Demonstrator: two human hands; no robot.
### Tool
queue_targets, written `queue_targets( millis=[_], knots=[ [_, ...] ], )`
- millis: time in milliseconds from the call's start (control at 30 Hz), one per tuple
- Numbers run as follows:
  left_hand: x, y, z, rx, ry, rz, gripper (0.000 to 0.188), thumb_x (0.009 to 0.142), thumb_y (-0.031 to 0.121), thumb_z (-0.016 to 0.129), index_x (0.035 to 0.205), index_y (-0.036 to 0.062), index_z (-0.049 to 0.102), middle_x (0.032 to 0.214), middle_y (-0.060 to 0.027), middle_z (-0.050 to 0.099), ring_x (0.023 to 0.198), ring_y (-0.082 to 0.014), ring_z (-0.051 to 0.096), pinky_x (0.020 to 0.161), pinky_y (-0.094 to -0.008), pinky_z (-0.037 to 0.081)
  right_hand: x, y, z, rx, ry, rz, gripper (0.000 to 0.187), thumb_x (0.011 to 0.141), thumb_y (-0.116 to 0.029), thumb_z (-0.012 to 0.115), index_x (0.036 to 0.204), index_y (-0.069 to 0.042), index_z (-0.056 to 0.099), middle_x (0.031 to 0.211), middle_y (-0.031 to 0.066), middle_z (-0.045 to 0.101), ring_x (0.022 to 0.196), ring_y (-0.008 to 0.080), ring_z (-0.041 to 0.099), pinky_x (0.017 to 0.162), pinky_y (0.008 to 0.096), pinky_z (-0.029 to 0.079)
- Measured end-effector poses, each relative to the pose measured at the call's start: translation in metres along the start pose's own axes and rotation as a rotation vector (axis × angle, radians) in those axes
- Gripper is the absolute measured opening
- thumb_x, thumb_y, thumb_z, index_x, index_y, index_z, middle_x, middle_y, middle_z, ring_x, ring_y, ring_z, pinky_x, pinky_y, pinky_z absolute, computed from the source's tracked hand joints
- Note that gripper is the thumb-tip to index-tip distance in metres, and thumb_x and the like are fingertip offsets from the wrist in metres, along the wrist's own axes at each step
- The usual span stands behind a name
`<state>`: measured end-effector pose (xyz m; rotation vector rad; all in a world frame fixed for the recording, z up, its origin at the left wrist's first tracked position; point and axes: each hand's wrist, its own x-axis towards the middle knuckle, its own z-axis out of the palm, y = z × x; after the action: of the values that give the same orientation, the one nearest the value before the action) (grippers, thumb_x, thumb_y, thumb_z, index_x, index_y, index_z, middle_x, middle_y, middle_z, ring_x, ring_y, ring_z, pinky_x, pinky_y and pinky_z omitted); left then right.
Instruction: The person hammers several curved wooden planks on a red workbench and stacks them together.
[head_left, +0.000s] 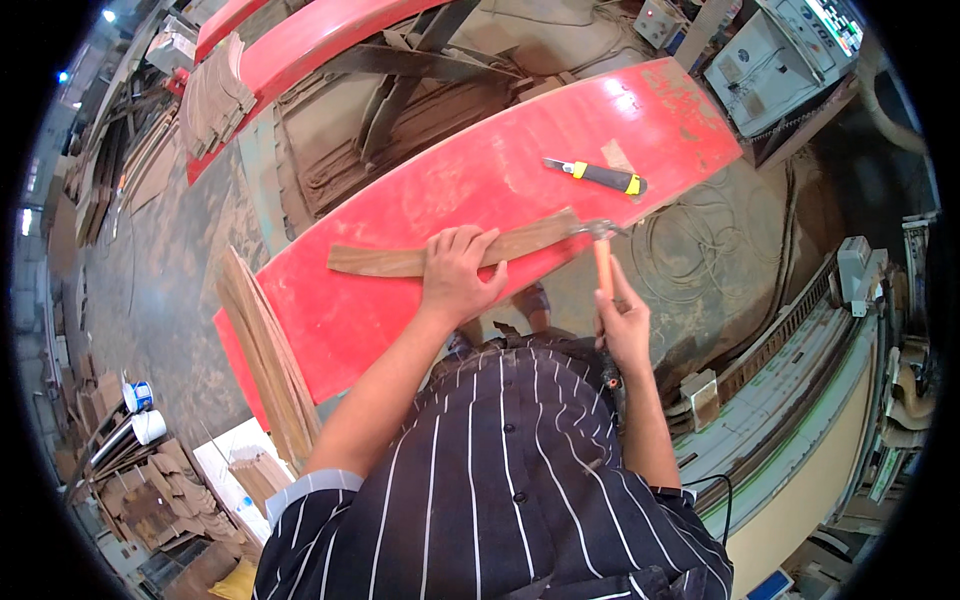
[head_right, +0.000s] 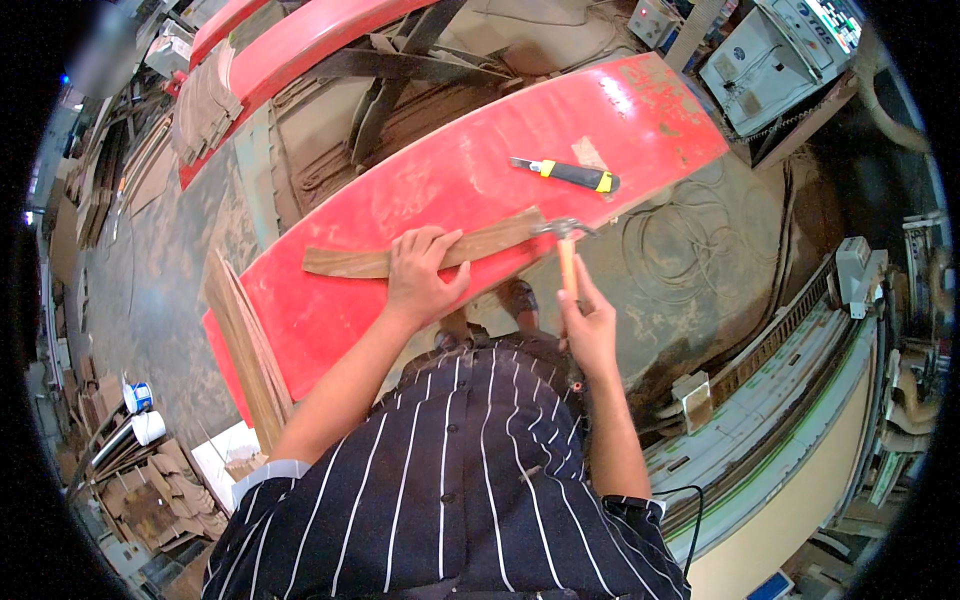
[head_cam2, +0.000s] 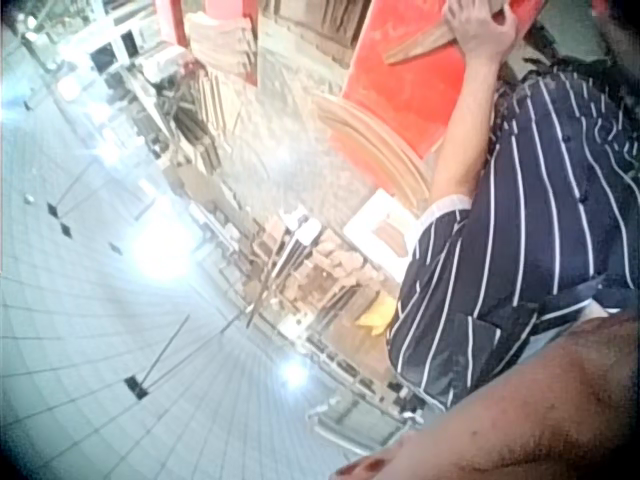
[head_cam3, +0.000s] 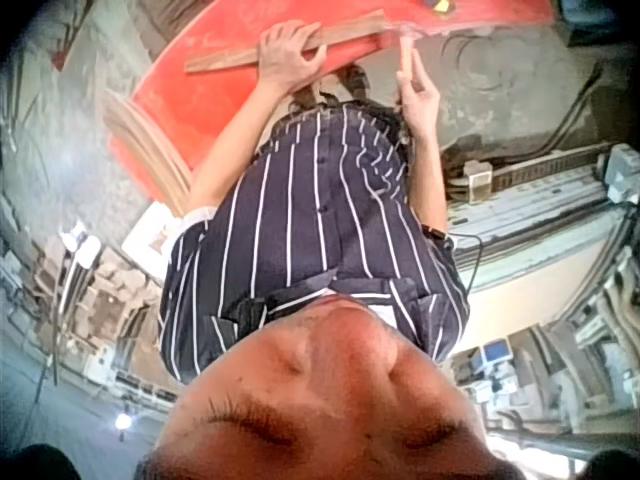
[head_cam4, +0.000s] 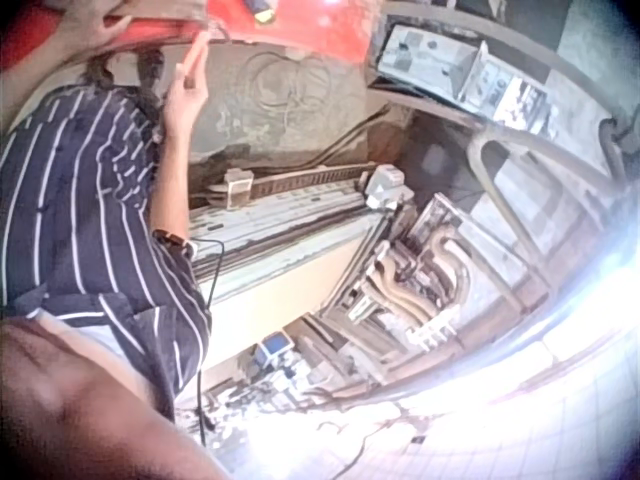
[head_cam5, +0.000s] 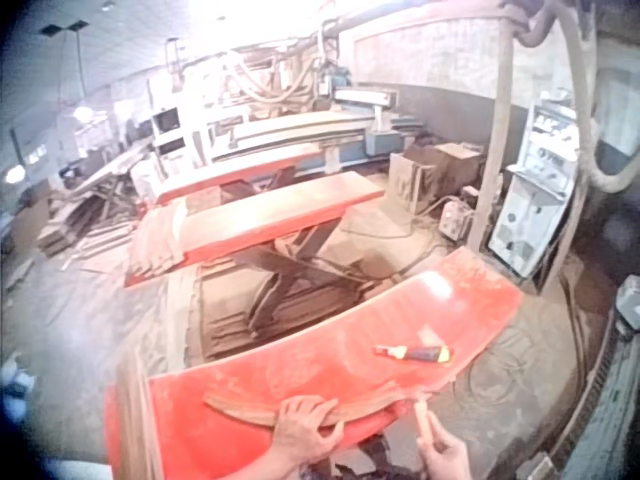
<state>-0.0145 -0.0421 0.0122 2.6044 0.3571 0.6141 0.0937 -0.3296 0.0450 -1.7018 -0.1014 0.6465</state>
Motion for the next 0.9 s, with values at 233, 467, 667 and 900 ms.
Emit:
queue_targets(
  millis=[233, 467, 667, 900],
  knots=[
    [-0.001, 0.001, 0.000, 0.014, 0.021, 0.006, 0.050, 0.091, 0.031, 0.088, 0.136, 0.0117, 0.081, 0.131, -0.0059, 0.072, 0.128, -0.0299, 0.065, 0.115, -0.0499, 0.048, -0.013, -0.010, 0.023, 0.061, -0.131, 0.059, 0.071, 0.118, -0.012, 0.070, 0.184, -0.012, 0.044, 0.072, -0.0051, 0.057, 0.055, 0.0043, 0.050, 0.048, 0.0263, 0.044],
    [-0.001, 0.002, -0.004, -0.012, 0.016, 0.006, 0.049, 0.091, 0.029, 0.089, 0.135, 0.0097, 0.080, 0.132, -0.0099, 0.071, 0.128, -0.0327, 0.065, 0.114, -0.0506, 0.049, -0.002, -0.019, 0.001, -0.079, -0.058, 0.009, 0.070, 0.119, -0.011, 0.069, 0.184, -0.011, 0.044, 0.071, -0.0055, 0.056, 0.055, 0.0042, 0.050, 0.047, 0.0259, 0.044],
    [0.001, 0.001, -0.001, -0.015, 0.029, 0.017, 0.050, 0.090, 0.028, 0.089, 0.135, 0.0098, 0.080, 0.132, -0.0093, 0.071, 0.127, -0.0324, 0.066, 0.113, -0.0504, 0.049, 0.001, -0.017, -0.014, -0.071, 0.079, -0.004, 0.069, 0.119, -0.012, 0.070, 0.184, -0.014, 0.046, 0.070, -0.0058, 0.055, 0.054, 0.0042, 0.049, 0.047, 0.0264, 0.044],
    [0.002, 0.002, -0.003, -0.017, 0.010, 0.007, 0.050, 0.091, 0.028, 0.088, 0.136, 0.0096, 0.080, 0.130, -0.0082, 0.072, 0.129, -0.0319, 0.066, 0.114, -0.0504, 0.049, -0.010, 0.006, -0.009, -0.019, 0.119, 0.008, 0.070, 0.119, -0.012, 0.069, 0.185, -0.015, 0.045, 0.076, -0.0042, 0.061, 0.058, 0.0050, 0.054, 0.048, 0.0271, 0.047]
  ],
)
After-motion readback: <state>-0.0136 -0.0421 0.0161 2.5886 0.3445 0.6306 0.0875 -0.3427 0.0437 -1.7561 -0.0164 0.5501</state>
